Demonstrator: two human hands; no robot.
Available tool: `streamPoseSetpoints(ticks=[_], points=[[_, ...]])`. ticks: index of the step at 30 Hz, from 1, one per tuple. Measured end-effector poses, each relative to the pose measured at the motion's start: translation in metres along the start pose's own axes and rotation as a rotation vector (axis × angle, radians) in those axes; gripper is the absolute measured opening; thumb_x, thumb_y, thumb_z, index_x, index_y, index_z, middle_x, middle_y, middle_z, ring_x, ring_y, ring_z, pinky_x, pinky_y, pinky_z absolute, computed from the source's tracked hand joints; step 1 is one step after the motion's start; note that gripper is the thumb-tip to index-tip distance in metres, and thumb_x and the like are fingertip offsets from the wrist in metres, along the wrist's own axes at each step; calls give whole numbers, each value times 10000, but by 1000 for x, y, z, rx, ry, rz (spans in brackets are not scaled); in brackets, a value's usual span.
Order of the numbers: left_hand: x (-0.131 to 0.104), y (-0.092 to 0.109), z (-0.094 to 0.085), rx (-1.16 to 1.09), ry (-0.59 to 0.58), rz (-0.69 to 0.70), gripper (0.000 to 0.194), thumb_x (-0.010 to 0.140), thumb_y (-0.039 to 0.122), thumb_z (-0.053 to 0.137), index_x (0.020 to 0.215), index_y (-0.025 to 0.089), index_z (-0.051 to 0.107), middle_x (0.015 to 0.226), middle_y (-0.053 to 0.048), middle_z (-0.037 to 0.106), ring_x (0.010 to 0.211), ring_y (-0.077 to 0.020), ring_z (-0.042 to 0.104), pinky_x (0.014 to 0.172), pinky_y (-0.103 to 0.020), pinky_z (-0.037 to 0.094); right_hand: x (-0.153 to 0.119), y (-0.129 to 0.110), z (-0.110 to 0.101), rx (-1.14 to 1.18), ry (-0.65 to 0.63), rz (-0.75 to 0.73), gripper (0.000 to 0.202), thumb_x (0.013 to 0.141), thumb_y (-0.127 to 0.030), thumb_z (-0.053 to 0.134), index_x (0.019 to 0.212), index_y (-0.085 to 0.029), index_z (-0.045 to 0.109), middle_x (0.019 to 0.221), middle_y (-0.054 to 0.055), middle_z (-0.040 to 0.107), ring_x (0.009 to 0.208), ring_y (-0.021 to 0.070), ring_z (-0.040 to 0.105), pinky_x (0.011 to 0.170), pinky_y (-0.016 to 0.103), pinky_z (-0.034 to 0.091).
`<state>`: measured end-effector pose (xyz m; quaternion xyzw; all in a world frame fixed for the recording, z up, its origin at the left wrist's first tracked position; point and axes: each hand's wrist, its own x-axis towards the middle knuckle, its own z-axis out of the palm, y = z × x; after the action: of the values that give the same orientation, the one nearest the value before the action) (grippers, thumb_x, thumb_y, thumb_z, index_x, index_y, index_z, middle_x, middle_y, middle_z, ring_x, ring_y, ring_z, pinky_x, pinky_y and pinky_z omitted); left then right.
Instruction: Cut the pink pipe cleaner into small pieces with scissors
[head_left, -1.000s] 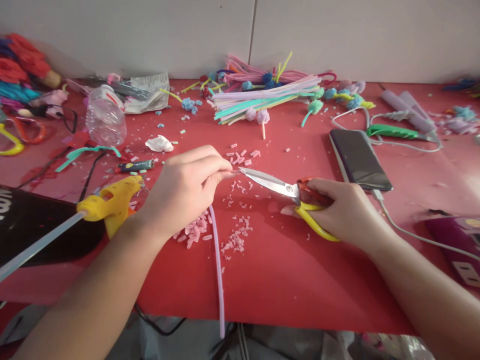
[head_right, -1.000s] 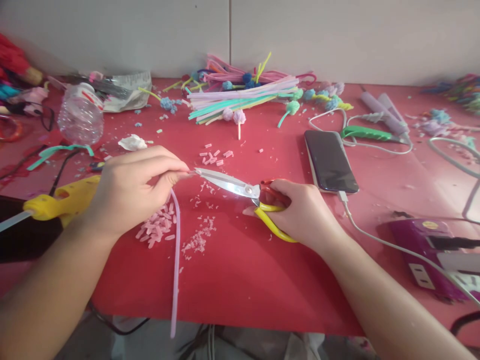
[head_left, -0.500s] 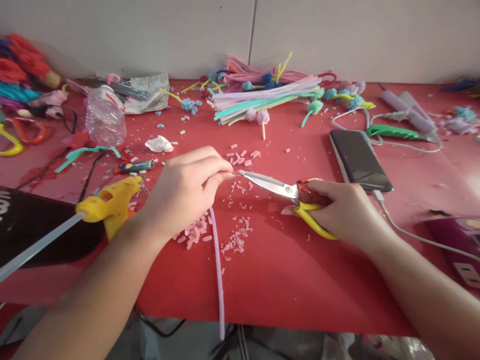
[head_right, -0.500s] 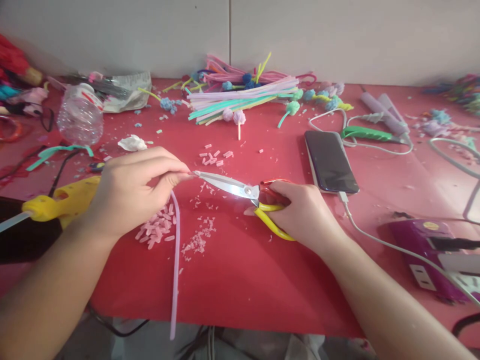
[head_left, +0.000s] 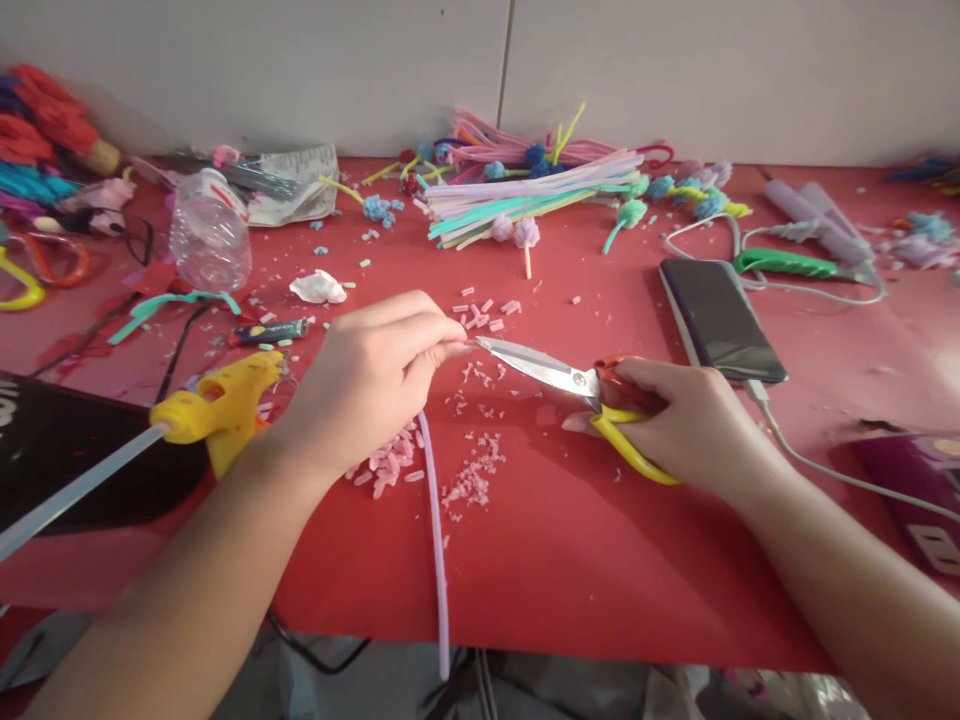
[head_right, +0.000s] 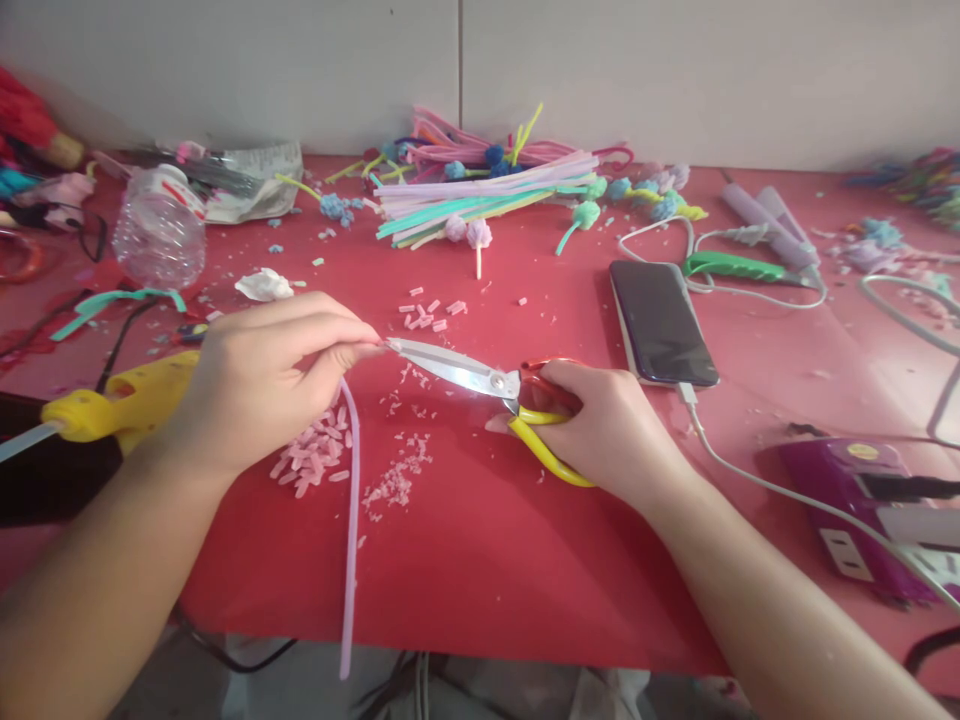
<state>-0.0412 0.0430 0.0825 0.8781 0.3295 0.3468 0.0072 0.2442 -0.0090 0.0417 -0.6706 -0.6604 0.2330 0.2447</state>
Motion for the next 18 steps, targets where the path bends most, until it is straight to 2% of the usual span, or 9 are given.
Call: streamPoseSetpoints(ticks=[9,14,18], points=[[0,1,-1,0,1,4,124,982,138,661,888,142,741,860,-33,742,770,-117,683,742,-241,535,2,-3,0,-14,2,4,658,666,-790,749,633,-245,383,645,-22,283,653,154,224,527,303,258],[-1,0,-1,-4,-13,0,127,979,93,636,923,143,739,882,-30,739,786,-119,686,750,-244,537,0,0,1,32,28,33,681,647,-804,757,634,-246,367,654,-28,294,646,144,244,517,295,272],[-1,-1,-1,-19,-29,-4,148,975,72,620,937,159,734,891,-19,736,799,-121,688,767,-247,538,-1,4,2,21,19,-4,659,663,-781,774,654,-244,392,664,-39,305,659,140,243,525,281,278]])
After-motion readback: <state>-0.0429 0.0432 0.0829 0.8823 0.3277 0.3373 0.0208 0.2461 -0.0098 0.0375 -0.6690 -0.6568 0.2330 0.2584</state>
